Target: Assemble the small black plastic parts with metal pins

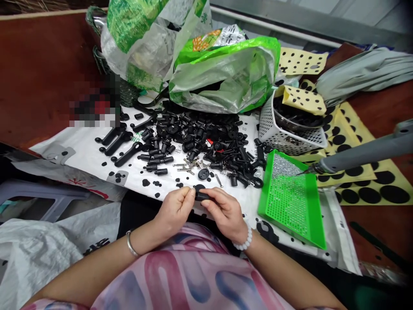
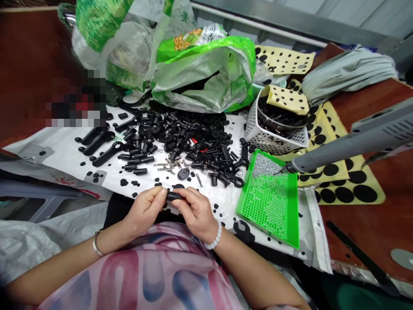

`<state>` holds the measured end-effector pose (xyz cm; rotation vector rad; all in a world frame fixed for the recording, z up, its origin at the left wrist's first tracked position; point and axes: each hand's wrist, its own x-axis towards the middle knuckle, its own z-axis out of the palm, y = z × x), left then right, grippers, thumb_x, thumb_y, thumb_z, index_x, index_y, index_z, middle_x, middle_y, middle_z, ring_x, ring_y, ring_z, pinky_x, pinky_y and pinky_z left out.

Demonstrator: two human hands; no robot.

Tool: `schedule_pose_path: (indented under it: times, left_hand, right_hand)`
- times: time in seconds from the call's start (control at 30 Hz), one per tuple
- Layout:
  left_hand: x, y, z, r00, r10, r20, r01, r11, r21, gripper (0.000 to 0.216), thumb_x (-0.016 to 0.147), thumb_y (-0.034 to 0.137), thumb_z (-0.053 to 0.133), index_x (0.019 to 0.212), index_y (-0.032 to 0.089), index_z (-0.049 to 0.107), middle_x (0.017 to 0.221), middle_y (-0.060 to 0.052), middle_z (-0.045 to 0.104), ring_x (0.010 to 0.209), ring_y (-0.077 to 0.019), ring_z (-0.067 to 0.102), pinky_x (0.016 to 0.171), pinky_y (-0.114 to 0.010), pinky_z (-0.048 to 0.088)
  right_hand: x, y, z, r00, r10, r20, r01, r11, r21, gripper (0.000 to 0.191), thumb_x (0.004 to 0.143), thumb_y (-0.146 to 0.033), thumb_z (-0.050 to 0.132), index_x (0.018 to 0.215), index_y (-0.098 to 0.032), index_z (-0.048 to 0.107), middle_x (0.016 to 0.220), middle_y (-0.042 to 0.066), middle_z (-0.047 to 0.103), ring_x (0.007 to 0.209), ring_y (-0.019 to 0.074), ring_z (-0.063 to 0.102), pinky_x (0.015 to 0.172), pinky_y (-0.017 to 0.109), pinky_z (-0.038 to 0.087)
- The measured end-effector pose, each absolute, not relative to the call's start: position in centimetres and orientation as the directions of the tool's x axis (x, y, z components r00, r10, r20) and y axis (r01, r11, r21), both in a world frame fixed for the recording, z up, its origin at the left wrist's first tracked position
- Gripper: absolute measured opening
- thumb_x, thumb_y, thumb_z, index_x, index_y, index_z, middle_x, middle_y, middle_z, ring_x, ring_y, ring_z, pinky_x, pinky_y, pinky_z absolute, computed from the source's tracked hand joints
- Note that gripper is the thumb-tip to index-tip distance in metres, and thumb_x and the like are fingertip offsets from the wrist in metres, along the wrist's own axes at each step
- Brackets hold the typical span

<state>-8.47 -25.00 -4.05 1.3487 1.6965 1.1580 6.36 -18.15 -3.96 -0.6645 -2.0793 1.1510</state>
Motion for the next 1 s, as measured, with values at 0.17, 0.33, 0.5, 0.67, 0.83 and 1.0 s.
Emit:
schedule_pose_path:
  times: [0.17,0.33,0.5,0.67,0.83,1.0]
  left_hand:
    - [-9.0,-25.2,-4.9,-0.108,0.923,0.370,0.734,-0.177,0.656,0.031,0.090,0.022,0.033,0.059,0.019,0.034,0.054,0.004,0.037,0.050,-0.0097,0.034,0.050,-0.024,0.029]
    - [-9.7,-25.3,-5.4,0.109,0.810,0.576,0.861,-0.367,0.353,0.028,0.088,0.016,0.036,0.061,0.019,0.042,0.056,-0.001,0.045,0.054,-0.0134,0.040,0.054,-0.027,0.034]
    - [-9.6,-25.2,-5.5,0.104,0.804,0.586,0.869,-0.360,0.340,0.028,0.089,0.017,0.035,0.063,0.018,0.044,0.056,-0.002,0.047,0.055,-0.0144,0.040,0.053,-0.027,0.035]
    - [-9.5,-25.2,-5.7,0.071,0.786,0.614,0.883,-0.337,0.328,0.028,0.089,0.017,0.035,0.062,0.019,0.043,0.056,-0.001,0.045,0.055,-0.0140,0.040,0.053,-0.027,0.035]
    - [-9.9,-25.2,-5.7,0.051,0.786,0.616,0.875,-0.332,0.352,0.028,0.089,0.018,0.034,0.061,0.019,0.041,0.056,0.000,0.043,0.054,-0.0135,0.040,0.053,-0.027,0.033]
    - [-10.5,-25.3,-5.6,-0.147,0.912,0.383,0.696,-0.179,0.695,0.029,0.091,0.021,0.032,0.062,0.019,0.037,0.056,0.003,0.040,0.052,-0.0102,0.039,0.052,-0.023,0.033]
  right_hand:
    - [6.3,-18.3,-4.7,-0.692,0.702,-0.167,0.074,-0.162,-0.984,0.028,0.084,-0.041,0.055,0.087,-0.015,0.063,0.061,-0.002,0.055,0.041,0.0052,0.046,0.044,0.020,0.042]
    - [6.7,-18.1,-4.6,-0.736,0.605,-0.304,0.137,-0.307,-0.942,0.032,0.082,-0.044,0.055,0.077,-0.013,0.062,0.054,-0.004,0.051,0.036,0.0022,0.037,0.037,0.017,0.034]
    - [6.3,-18.6,-4.4,-0.701,0.649,-0.295,0.125,-0.295,-0.947,0.025,0.078,-0.037,0.062,0.088,-0.014,0.065,0.059,-0.003,0.055,0.040,0.0021,0.043,0.040,0.016,0.034]
    - [5.1,-19.4,-5.0,-0.653,0.678,-0.338,-0.068,-0.496,-0.865,0.025,0.073,-0.036,0.068,0.082,-0.014,0.064,0.054,-0.005,0.053,0.033,0.0010,0.036,0.035,0.016,0.037]
    - [4.4,-19.6,-4.6,-0.660,0.647,-0.381,-0.127,-0.597,-0.792,0.028,0.069,-0.039,0.071,0.072,-0.013,0.060,0.051,-0.006,0.052,0.032,0.0005,0.034,0.033,0.016,0.037]
    - [3.8,-19.3,-3.6,-0.715,0.633,-0.298,0.023,-0.405,-0.914,0.032,0.079,-0.044,0.060,0.086,-0.013,0.061,0.062,-0.001,0.060,0.033,0.0024,0.042,0.034,0.016,0.034]
